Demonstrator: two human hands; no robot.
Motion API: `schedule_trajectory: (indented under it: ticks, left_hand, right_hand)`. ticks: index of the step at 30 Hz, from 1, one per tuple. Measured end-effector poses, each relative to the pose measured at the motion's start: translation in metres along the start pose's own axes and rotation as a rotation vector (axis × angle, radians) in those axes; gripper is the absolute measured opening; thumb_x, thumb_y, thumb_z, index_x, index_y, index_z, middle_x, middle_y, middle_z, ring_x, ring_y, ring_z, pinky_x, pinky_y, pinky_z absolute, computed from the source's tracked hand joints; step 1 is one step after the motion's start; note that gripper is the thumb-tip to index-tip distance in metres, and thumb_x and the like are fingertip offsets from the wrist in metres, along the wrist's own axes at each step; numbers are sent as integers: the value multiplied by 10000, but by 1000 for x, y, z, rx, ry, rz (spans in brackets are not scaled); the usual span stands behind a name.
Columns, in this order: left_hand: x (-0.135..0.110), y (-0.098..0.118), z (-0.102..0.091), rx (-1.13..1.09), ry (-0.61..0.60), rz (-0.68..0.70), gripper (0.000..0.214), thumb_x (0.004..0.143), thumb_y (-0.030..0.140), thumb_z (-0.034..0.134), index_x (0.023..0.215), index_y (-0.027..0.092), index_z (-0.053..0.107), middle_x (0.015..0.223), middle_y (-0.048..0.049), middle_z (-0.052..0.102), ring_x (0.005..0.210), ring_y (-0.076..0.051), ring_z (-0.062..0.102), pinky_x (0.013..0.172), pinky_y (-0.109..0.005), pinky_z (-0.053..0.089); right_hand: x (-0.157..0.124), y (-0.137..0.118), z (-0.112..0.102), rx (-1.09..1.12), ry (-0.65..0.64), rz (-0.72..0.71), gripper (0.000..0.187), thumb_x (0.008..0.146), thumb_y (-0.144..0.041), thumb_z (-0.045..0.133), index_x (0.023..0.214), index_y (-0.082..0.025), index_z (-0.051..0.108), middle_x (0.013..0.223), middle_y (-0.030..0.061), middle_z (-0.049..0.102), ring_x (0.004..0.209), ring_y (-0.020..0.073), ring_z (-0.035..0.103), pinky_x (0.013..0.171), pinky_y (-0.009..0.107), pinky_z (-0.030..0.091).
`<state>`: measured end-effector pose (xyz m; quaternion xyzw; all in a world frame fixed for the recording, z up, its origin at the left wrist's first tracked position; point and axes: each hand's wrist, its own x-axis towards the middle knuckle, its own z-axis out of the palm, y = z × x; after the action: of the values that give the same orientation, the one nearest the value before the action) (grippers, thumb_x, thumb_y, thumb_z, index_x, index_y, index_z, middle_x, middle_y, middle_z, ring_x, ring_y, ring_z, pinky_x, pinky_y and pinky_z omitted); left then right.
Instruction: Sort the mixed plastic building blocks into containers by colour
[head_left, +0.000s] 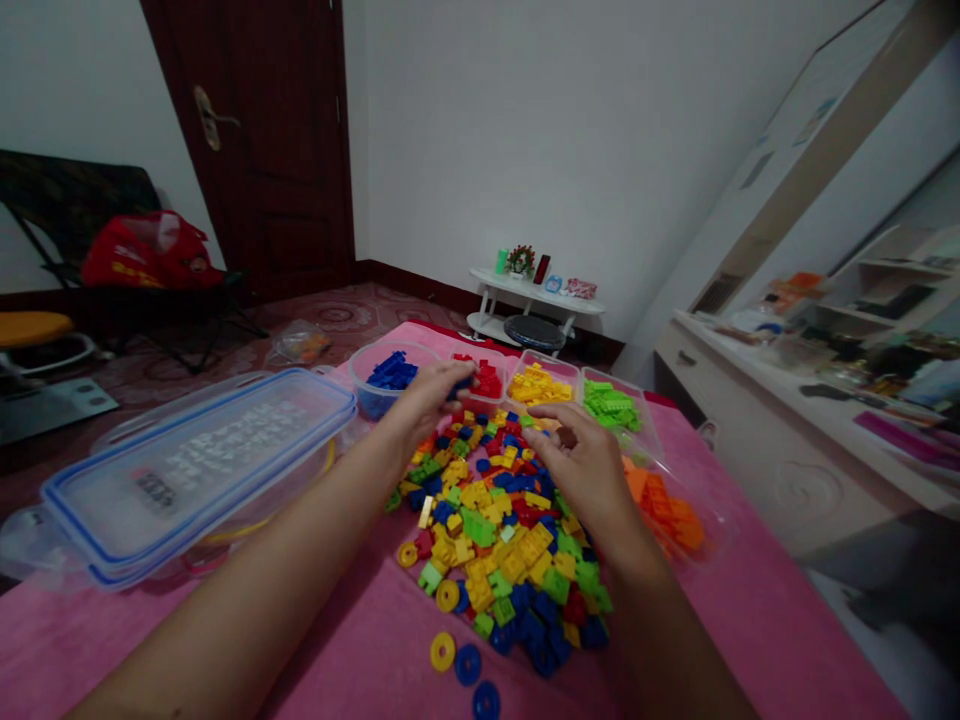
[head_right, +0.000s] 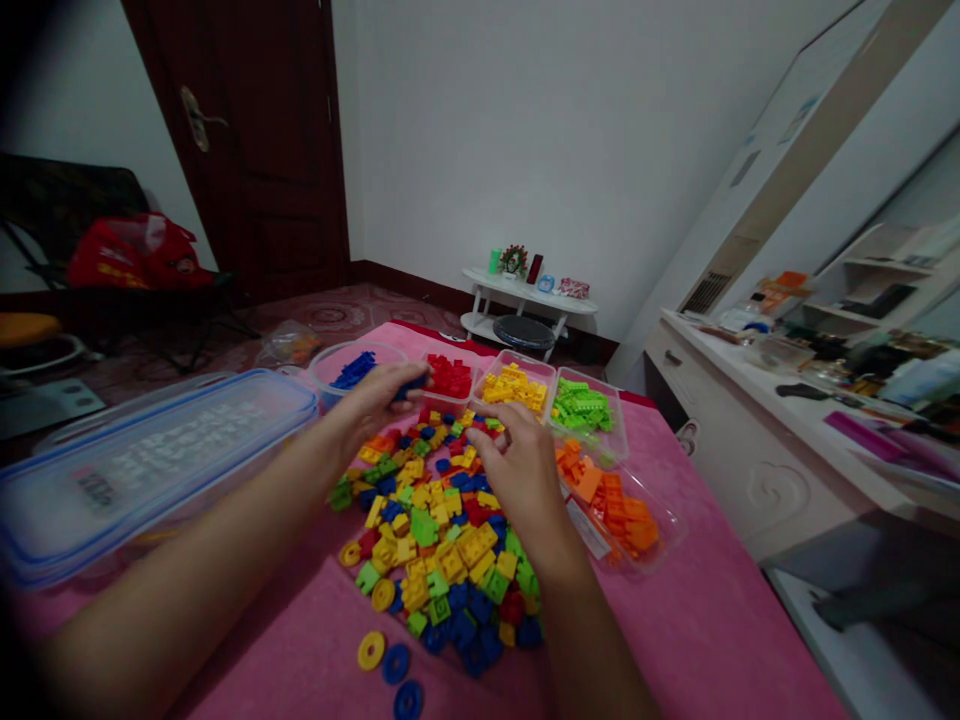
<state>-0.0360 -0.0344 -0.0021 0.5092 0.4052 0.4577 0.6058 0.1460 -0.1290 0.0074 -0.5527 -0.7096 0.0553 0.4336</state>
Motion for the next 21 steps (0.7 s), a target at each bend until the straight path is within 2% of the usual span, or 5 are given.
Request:
schedule_trajectory:
  ticks: [4, 7, 10, 13, 21]
  left_hand:
    - [14, 6, -42, 508, 554, 424, 303, 823, 379, 479, 968, 147, 610, 905, -70, 631, 800, -157, 584, 690, -265, 482]
    - [19, -3, -53, 951, 594, 465, 417, 785, 341, 544, 1144, 134, 587, 1175, -137, 580, 1144, -260, 493, 999, -413, 369]
    - [18, -8, -44, 1159, 432, 460, 414, 756, 303, 587, 1137, 144, 620, 1233, -141, 558, 1203, -271, 457, 1038, -402, 329]
    - [9, -3, -29, 1218, 119, 389, 264, 746, 251, 581, 970, 186, 705, 974, -74, 685, 942, -204, 605, 855, -291, 445]
    - [-26, 5, 4, 1413, -549, 147, 280, 514, 202, 744, 788, 259, 748, 764, -8, 707, 693, -172, 615, 550, -211, 381]
  right_hand:
    - [-1, 7, 11, -19, -49, 12, 200, 772, -239, 589, 944, -197, 681, 925, 42, 648, 631, 119, 533, 628, 258, 446]
    - [-3, 17, 20, -78, -119, 41, 196, 769, -230, 584, 936, -194, 679, 964, 52, 651, 759, 154, 584, 719, 284, 468]
    - [-8, 29, 29, -168, -224, 5, 306, 773, -182, 558, 1064, -191, 652, 1101, 67, 637, 1022, 196, 565, 920, 334, 424]
    - [-14, 39, 37, -268, -331, -50, 461, 784, -98, 487, 1231, -175, 567, 1298, 87, 542, 1218, 213, 452, 1042, 372, 326]
    - [-16, 45, 42, -360, -437, -47, 390, 757, -37, 479, 1040, -213, 681, 1051, 66, 659, 1026, 196, 569, 915, 299, 404]
